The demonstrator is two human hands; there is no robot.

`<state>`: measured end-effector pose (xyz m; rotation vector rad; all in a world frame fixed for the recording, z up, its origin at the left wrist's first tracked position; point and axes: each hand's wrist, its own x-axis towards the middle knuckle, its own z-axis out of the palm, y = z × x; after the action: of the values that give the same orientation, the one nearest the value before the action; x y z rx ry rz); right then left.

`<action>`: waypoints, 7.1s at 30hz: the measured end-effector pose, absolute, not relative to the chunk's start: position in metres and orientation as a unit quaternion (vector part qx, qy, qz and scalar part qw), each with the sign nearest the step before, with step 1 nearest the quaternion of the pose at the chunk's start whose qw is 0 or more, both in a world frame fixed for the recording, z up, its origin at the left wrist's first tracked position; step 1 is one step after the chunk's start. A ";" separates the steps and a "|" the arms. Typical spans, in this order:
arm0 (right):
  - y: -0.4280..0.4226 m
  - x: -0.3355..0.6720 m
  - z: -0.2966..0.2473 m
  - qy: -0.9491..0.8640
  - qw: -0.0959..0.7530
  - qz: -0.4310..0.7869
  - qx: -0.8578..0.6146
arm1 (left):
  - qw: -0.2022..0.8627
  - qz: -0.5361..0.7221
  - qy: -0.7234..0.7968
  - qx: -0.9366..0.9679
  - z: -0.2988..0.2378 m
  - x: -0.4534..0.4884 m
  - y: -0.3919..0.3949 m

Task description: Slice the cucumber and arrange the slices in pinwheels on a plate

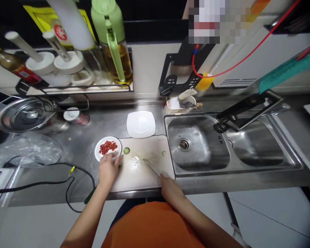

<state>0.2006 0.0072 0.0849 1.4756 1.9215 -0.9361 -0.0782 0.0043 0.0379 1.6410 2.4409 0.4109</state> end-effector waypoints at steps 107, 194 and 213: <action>0.037 0.167 0.073 0.753 0.225 -0.341 0.515 | 0.193 0.255 0.613 0.722 0.000 0.004 -0.008; 0.012 0.169 0.094 0.747 0.254 -0.319 0.525 | 0.213 0.322 0.706 0.594 -0.020 -0.003 0.020; 0.011 0.165 0.085 0.736 0.233 -0.338 0.538 | 0.212 0.316 0.710 0.592 -0.016 -0.002 0.021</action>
<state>0.1652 0.0113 0.0848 1.4770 2.0229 -0.9282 -0.0020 0.0215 -0.0165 1.6438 1.9725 0.8789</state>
